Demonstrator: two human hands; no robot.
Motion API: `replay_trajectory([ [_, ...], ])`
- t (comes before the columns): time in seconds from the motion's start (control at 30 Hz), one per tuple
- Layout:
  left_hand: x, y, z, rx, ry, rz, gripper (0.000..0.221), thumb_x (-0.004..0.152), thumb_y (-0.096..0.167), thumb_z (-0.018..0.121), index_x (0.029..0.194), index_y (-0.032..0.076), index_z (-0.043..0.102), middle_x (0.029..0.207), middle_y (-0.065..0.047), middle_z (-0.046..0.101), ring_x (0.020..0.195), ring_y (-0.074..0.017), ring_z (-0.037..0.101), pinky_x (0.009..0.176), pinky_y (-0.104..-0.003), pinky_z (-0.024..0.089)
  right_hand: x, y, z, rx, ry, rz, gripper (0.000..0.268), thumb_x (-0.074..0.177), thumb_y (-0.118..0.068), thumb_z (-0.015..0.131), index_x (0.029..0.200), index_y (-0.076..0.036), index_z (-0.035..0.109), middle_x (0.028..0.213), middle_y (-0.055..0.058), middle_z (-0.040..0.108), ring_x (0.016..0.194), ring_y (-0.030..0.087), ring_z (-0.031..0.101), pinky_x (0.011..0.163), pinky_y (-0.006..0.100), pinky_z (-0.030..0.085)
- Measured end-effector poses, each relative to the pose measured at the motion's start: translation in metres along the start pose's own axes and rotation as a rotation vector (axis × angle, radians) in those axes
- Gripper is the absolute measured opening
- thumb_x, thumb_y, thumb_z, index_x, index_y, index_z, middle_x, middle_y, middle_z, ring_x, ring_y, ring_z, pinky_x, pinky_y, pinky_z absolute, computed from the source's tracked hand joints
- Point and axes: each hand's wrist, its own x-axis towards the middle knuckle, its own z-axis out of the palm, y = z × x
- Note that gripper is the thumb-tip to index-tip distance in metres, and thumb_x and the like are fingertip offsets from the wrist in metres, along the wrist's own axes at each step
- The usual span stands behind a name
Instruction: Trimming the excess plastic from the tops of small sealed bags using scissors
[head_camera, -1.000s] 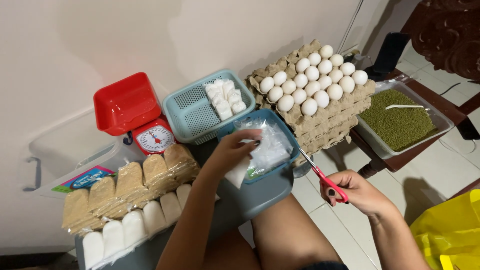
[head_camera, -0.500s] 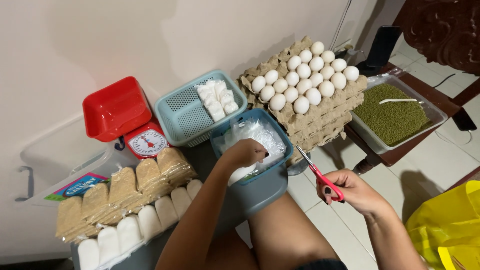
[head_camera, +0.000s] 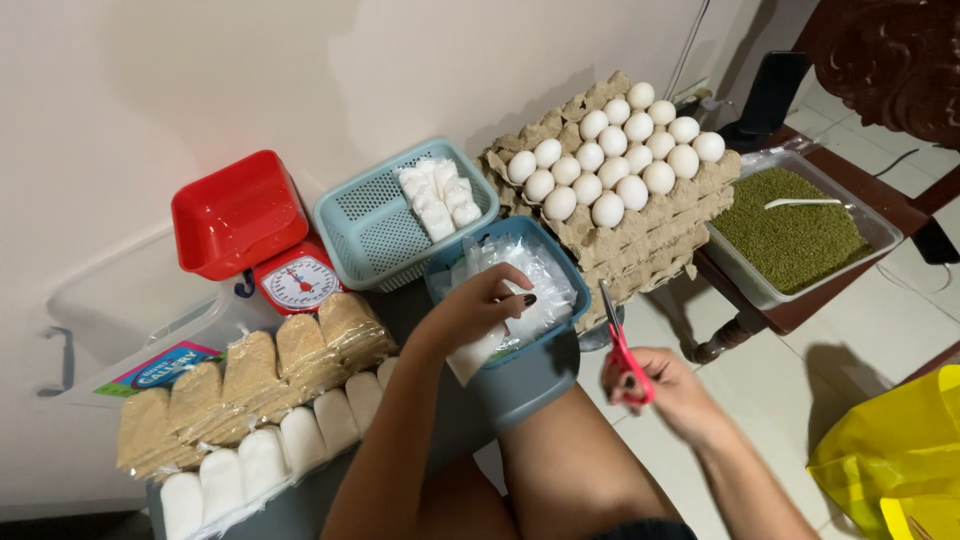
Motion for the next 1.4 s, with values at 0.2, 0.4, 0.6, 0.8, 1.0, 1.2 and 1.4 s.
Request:
replay_trajectory([
  [0.2, -0.059, 0.027, 0.047, -0.388, 0.41, 0.354, 0.029, 0.112, 0.021, 0.067, 0.139, 0.012, 0.06, 0.084, -0.003, 0.056, 0.063, -0.0166, 0.066, 0.063, -0.028, 0.057, -0.004, 0.003, 0.099, -0.067, 0.109, -0.142, 0.073, 0.087, -0.011, 0.093, 0.153, -0.005, 0.063, 0.153, 0.012, 0.076, 0.082, 0.004, 0.061, 0.092, 0.023, 0.059],
  [0.4, -0.11, 0.037, 0.075, -0.64, 0.727, 0.264, 0.031, 0.114, 0.014, 0.054, 0.144, 0.011, 0.06, 0.105, -0.003, 0.063, 0.083, -0.0121, 0.06, 0.076, -0.031, 0.05, -0.004, -0.02, 0.18, -0.012, 0.159, -0.18, 0.019, 0.098, -0.007, 0.083, 0.116, -0.004, 0.077, 0.119, 0.008, 0.068, 0.109, 0.017, 0.067, 0.1, 0.03, 0.054],
  [0.6, -0.163, -0.066, 0.073, -0.545, 0.54, 0.355, 0.052, 0.108, 0.027, 0.072, 0.154, 0.009, 0.057, 0.149, -0.008, 0.069, 0.135, -0.0178, 0.065, 0.114, -0.034, 0.05, -0.005, 0.039, 0.178, 0.122, 0.148, -0.066, 0.035, 0.093, -0.005, 0.084, 0.128, -0.002, 0.081, 0.126, 0.008, 0.075, 0.115, 0.018, 0.071, 0.1, 0.032, 0.061],
  [0.8, -0.211, -0.049, 0.078, -0.377, 0.745, 0.197, 0.024, 0.101, 0.018, 0.079, 0.123, 0.008, 0.078, 0.113, -0.005, 0.075, 0.102, -0.0182, 0.075, 0.088, -0.033, 0.06, 0.0, 0.041, 0.204, 0.14, -0.066, -0.013, 0.032, 0.102, -0.004, 0.077, 0.133, 0.002, 0.076, 0.128, 0.008, 0.067, 0.115, 0.02, 0.073, 0.098, 0.031, 0.061],
  [1.0, -0.234, -0.111, 0.062, -0.122, 0.933, 0.092, 0.023, 0.103, 0.034, 0.079, 0.107, 0.012, 0.077, 0.096, -0.002, 0.068, 0.088, -0.0153, 0.062, 0.078, -0.034, 0.05, 0.016, 0.031, 0.213, -0.5, -0.151, -0.204, 0.029, 0.095, -0.005, 0.081, 0.123, -0.013, 0.076, 0.127, 0.004, 0.07, 0.122, 0.018, 0.069, 0.106, 0.029, 0.051],
  [1.2, -0.272, -0.078, -0.019, 0.271, 1.12, -0.299, 0.058, 0.101, 0.035, 0.071, 0.155, 0.021, 0.057, 0.092, -0.008, 0.075, 0.084, -0.032, 0.072, 0.078, -0.05, 0.052, 0.05, 0.059, 0.202, -0.583, -0.195, -0.304, 0.028, 0.092, 0.005, 0.076, 0.118, -0.007, 0.074, 0.135, 0.011, 0.068, 0.13, 0.024, 0.07, 0.103, 0.029, 0.051],
  [1.4, -0.267, -0.121, -0.031, 0.829, 1.27, -0.367, 0.052, 0.098, 0.037, 0.076, 0.145, 0.016, 0.065, 0.095, -0.011, 0.075, 0.102, -0.0454, 0.065, 0.093, -0.058, 0.045, 0.052, 0.073, 0.198, -0.611, -0.164, -0.315, 0.021, 0.09, 0.004, 0.079, 0.108, -0.006, 0.071, 0.129, 0.01, 0.071, 0.12, 0.023, 0.071, 0.099, 0.03, 0.052],
])
